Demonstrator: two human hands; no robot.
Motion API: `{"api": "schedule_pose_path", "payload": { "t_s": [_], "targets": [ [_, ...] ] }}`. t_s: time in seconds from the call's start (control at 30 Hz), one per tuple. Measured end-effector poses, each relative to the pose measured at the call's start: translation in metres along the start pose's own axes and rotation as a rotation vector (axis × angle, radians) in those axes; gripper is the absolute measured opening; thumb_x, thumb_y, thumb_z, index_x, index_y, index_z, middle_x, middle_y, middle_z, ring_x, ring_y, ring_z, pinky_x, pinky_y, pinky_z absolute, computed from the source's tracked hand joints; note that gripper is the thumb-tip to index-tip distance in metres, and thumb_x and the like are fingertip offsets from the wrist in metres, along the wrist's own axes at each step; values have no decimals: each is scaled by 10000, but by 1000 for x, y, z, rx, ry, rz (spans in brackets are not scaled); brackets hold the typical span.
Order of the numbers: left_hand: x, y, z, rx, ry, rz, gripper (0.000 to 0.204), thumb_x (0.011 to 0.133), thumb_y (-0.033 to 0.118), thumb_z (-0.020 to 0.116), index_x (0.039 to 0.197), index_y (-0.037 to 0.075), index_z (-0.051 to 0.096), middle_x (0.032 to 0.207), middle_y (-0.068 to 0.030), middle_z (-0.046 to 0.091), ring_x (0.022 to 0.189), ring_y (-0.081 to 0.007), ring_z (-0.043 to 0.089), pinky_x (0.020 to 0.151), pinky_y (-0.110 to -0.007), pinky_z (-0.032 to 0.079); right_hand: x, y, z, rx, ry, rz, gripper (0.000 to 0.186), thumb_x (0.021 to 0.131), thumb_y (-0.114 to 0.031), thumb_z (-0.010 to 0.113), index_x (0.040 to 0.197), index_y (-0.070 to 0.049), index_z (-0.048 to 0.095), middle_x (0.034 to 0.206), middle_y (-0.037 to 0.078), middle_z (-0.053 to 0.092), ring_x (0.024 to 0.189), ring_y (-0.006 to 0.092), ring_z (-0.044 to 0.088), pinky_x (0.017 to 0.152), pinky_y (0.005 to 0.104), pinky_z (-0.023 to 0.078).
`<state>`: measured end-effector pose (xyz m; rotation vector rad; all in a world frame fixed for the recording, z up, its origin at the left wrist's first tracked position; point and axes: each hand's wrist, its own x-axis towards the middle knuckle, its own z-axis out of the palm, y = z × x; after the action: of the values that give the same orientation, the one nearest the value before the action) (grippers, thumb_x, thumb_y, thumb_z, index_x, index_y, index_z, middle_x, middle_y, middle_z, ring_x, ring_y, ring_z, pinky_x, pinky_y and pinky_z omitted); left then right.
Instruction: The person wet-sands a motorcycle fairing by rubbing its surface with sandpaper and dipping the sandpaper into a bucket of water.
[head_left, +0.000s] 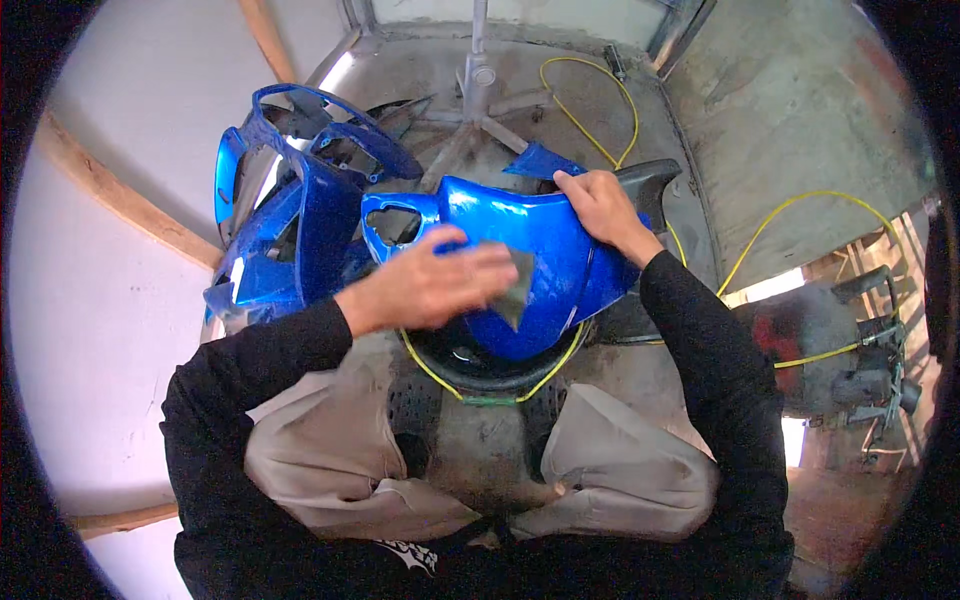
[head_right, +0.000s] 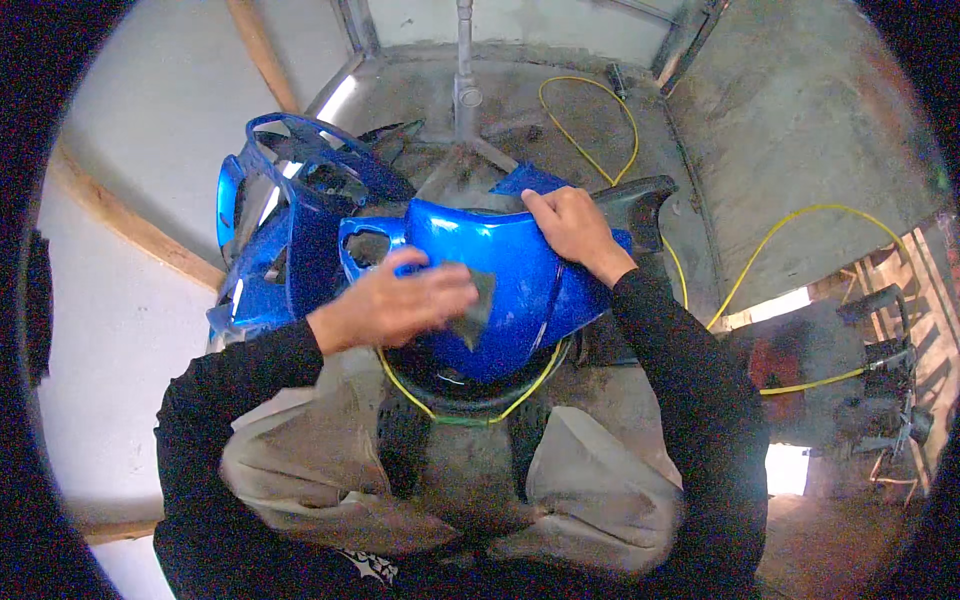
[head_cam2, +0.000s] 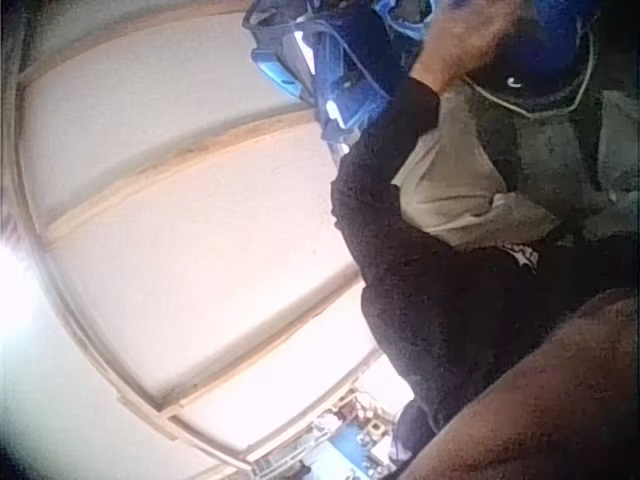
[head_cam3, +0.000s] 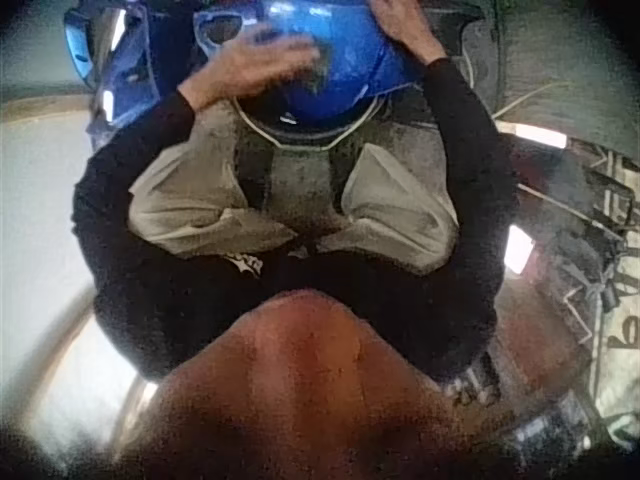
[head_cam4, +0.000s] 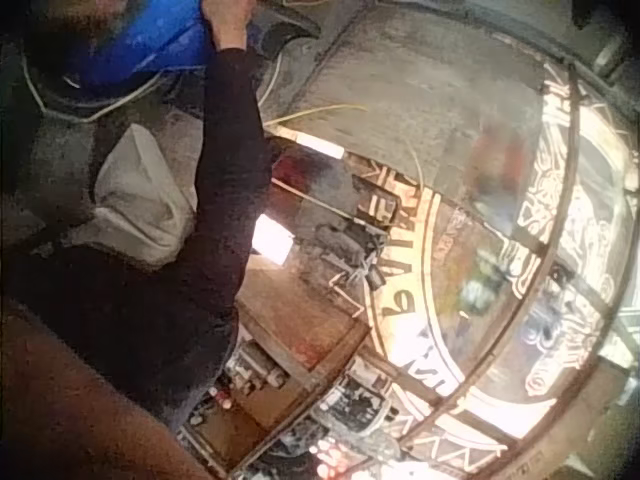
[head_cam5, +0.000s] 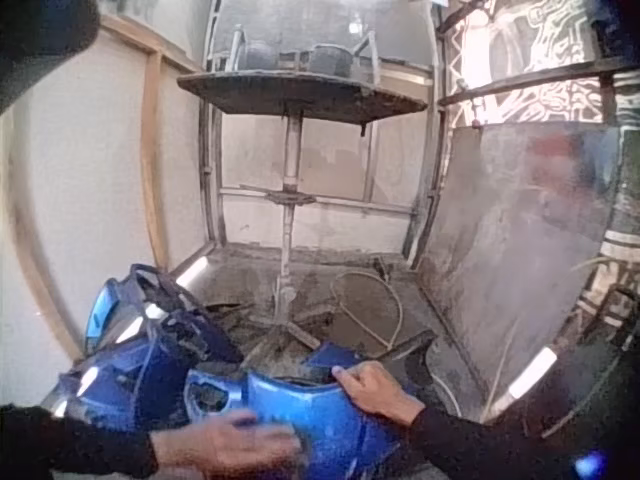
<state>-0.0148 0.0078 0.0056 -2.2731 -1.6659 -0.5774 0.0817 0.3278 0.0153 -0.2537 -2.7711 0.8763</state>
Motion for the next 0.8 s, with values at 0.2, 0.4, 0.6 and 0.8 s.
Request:
{"api": "schedule_pose_path", "payload": {
  "t_s": [0.2, 0.4, 0.6, 0.8],
  "targets": [
    [4, 4, 9, 132, 77, -297, 548, 974, 175, 756, 1501, 127, 614, 1593, -45, 601, 1488, -239, 558, 1147, -498, 427, 6, 5, -2, 5, 3, -38, 634, 1093, -439, 529, 763, 79, 686, 759, 340, 639, 755, 513, 687, 742, 577, 500],
    [12, -2, 5, 48, 0, -67, 479, 999, 202, 722, 1467, 145, 634, 1578, -31, 617, 1470, -227, 575, 1169, -557, 375, -1, 3, -2, -28, 15, -19, 623, 1085, -439, 540, 776, 77, 702, 771, 345, 644, 759, 515, 685, 751, 582, 504],
    [14, 17, 17, 49, 57, -291, 499, 1008, 215, 707, 1489, 123, 615, 1584, -57, 605, 1507, -248, 528, 1143, -547, 388, 4, 8, 2, 6, 33, -20, 610, 1081, -429, 549, 763, 71, 699, 762, 343, 637, 740, 506, 681, 739, 585, 492],
    [14, 38, 15, -51, -58, 127, 447, 978, 238, 739, 1396, 105, 653, 1532, -38, 643, 1471, -190, 561, 1104, -524, 454, 1, 3, -1, 13, 19, -21, 621, 1084, -438, 541, 759, 67, 695, 768, 326, 659, 760, 514, 685, 748, 590, 492]
  ]
}}
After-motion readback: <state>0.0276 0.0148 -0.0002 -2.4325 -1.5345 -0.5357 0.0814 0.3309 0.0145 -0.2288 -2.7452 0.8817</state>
